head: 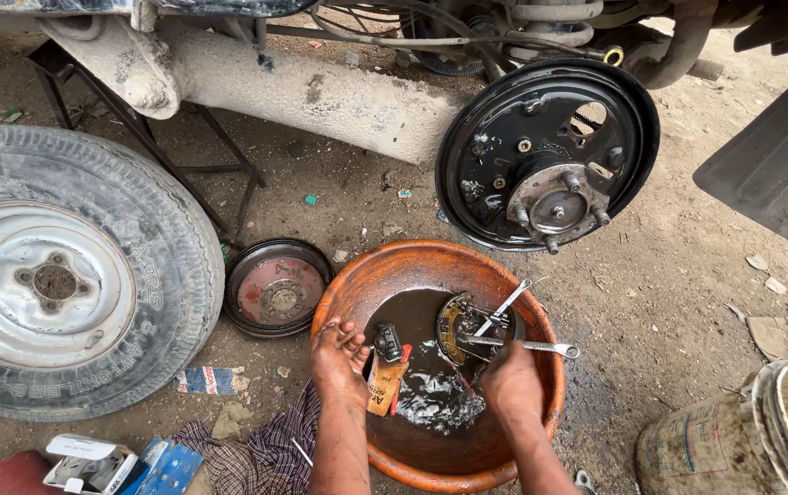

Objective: The person cleans and sands components of a drum brake assembly over a basin of fluid, using a piece of sandpaper and dipping parts into the liquid.

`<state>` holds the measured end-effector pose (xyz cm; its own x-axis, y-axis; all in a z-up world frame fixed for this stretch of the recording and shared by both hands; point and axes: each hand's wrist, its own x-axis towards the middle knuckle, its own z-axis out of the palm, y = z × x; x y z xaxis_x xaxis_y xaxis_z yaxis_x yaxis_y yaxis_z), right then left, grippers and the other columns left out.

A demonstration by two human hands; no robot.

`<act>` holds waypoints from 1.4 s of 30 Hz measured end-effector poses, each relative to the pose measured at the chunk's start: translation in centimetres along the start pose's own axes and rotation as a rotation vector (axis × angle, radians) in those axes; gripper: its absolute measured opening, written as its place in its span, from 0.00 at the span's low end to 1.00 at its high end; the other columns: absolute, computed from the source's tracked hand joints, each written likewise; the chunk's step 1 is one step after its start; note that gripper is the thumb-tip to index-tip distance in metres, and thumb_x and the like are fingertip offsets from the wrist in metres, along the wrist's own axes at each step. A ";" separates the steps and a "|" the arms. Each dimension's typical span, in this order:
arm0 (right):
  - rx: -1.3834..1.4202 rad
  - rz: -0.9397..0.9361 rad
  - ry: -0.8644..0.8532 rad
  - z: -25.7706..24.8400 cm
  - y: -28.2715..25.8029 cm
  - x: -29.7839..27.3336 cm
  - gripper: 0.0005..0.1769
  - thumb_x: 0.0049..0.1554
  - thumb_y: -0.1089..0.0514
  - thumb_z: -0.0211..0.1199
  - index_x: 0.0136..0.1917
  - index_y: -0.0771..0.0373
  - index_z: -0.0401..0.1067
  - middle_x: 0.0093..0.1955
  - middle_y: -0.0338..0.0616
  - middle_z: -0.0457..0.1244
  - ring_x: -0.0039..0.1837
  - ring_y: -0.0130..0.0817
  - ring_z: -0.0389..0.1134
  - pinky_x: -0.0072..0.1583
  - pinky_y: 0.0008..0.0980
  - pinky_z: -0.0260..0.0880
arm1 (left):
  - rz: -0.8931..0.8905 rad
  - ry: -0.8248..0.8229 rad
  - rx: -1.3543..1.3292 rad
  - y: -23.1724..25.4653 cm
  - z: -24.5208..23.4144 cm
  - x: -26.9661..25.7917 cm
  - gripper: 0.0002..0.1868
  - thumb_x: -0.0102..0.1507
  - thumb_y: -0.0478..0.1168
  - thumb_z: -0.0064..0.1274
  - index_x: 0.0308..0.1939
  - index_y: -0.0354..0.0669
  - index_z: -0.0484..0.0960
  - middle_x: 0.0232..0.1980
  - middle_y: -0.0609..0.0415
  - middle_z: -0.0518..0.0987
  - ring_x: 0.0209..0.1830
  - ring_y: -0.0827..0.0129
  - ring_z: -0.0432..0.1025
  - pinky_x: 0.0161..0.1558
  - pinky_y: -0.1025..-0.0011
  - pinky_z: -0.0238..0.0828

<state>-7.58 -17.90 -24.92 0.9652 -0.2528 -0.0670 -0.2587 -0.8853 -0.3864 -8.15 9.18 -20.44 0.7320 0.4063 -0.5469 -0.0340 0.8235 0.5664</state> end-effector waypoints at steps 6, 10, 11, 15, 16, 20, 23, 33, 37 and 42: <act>0.157 0.373 -0.009 -3.8 -1.2 2.7 0.47 0.49 0.43 0.76 0.71 0.64 0.57 0.64 0.62 0.65 0.66 0.56 0.67 0.67 0.45 0.65 | -0.048 -0.081 0.145 -3.4 2.6 -3.1 0.07 0.69 0.37 0.48 0.48 0.42 0.79 0.35 0.54 0.81 0.29 0.69 0.72 0.32 0.69 0.70; 0.336 0.196 0.239 -6.3 -4.0 0.8 0.45 0.43 0.48 0.79 0.68 0.65 0.64 0.62 0.62 0.67 0.64 0.53 0.70 0.66 0.42 0.66 | -0.110 -0.336 0.299 -6.1 4.3 -4.7 0.13 0.67 0.43 0.49 0.52 0.45 0.81 0.42 0.56 0.85 0.40 0.71 0.77 0.43 0.68 0.73; 0.359 0.111 0.214 -7.4 -5.1 -0.3 0.42 0.43 0.49 0.77 0.67 0.63 0.66 0.60 0.58 0.68 0.62 0.50 0.72 0.64 0.41 0.69 | -0.109 -0.404 0.376 -6.6 4.9 -4.6 0.14 0.67 0.46 0.50 0.54 0.47 0.80 0.45 0.58 0.85 0.44 0.74 0.78 0.47 0.69 0.73; 0.203 -0.255 0.100 -12.2 -9.4 -5.9 0.33 0.44 0.50 0.76 0.62 0.54 0.72 0.52 0.49 0.71 0.54 0.44 0.74 0.56 0.38 0.73 | -0.180 -0.514 0.700 -7.2 5.8 -6.1 0.20 0.69 0.56 0.50 0.55 0.49 0.83 0.49 0.61 0.84 0.48 0.76 0.74 0.55 0.67 0.65; 0.103 -0.358 0.055 -12.9 -9.9 -7.1 0.32 0.45 0.50 0.77 0.62 0.52 0.72 0.49 0.48 0.71 0.52 0.45 0.73 0.55 0.39 0.72 | -0.221 -0.514 0.567 -7.1 5.6 -6.5 0.20 0.68 0.55 0.52 0.53 0.45 0.84 0.47 0.57 0.84 0.45 0.72 0.75 0.52 0.66 0.68; 0.504 -0.376 -0.102 -12.0 -7.8 -9.3 0.26 0.48 0.55 0.74 0.59 0.58 0.74 0.42 0.42 0.70 0.45 0.35 0.72 0.51 0.36 0.73 | -0.262 -0.432 0.395 -6.3 4.4 -7.8 0.17 0.64 0.49 0.59 0.47 0.39 0.85 0.38 0.53 0.83 0.35 0.68 0.75 0.40 0.67 0.72; 1.023 -0.150 -0.057 -9.0 -3.9 -7.3 0.17 0.56 0.58 0.69 0.57 0.65 0.74 0.44 0.44 0.69 0.45 0.31 0.69 0.51 0.34 0.73 | -0.176 -0.376 0.554 -5.4 3.8 -8.5 0.13 0.62 0.46 0.60 0.45 0.42 0.86 0.32 0.55 0.82 0.26 0.72 0.69 0.27 0.71 0.66; 0.914 0.282 -0.432 4.7 4.3 1.7 0.21 0.56 0.65 0.49 0.61 0.65 0.71 0.53 0.50 0.68 0.54 0.41 0.68 0.54 0.39 0.69 | -0.100 -0.366 0.297 -4.6 4.4 -10.7 0.06 0.60 0.36 0.57 0.39 0.38 0.82 0.23 0.54 0.75 0.15 0.73 0.63 0.17 0.71 0.63; 1.143 0.208 -0.195 -1.1 0.1 -1.1 0.24 0.59 0.58 0.47 0.67 0.57 0.70 0.59 0.39 0.68 0.59 0.31 0.66 0.61 0.29 0.60 | -0.042 -0.525 0.483 -1.4 2.1 -12.2 0.06 0.61 0.36 0.56 0.39 0.37 0.82 0.24 0.52 0.77 0.15 0.72 0.65 0.19 0.70 0.68; 1.537 0.034 -0.516 -8.1 -3.6 -6.2 0.30 0.60 0.37 0.58 0.65 0.59 0.71 0.50 0.40 0.66 0.49 0.32 0.66 0.52 0.37 0.68 | -0.142 -0.573 0.265 0.0 0.6 -12.9 0.11 0.62 0.42 0.56 0.41 0.37 0.80 0.23 0.53 0.76 0.17 0.74 0.67 0.21 0.72 0.74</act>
<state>-12.96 -16.27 -15.62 0.9517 0.1682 -0.2570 -0.3043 0.4034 -0.8629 -17.15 3.68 -13.06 0.9666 -0.0357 -0.2538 0.2058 0.6983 0.6856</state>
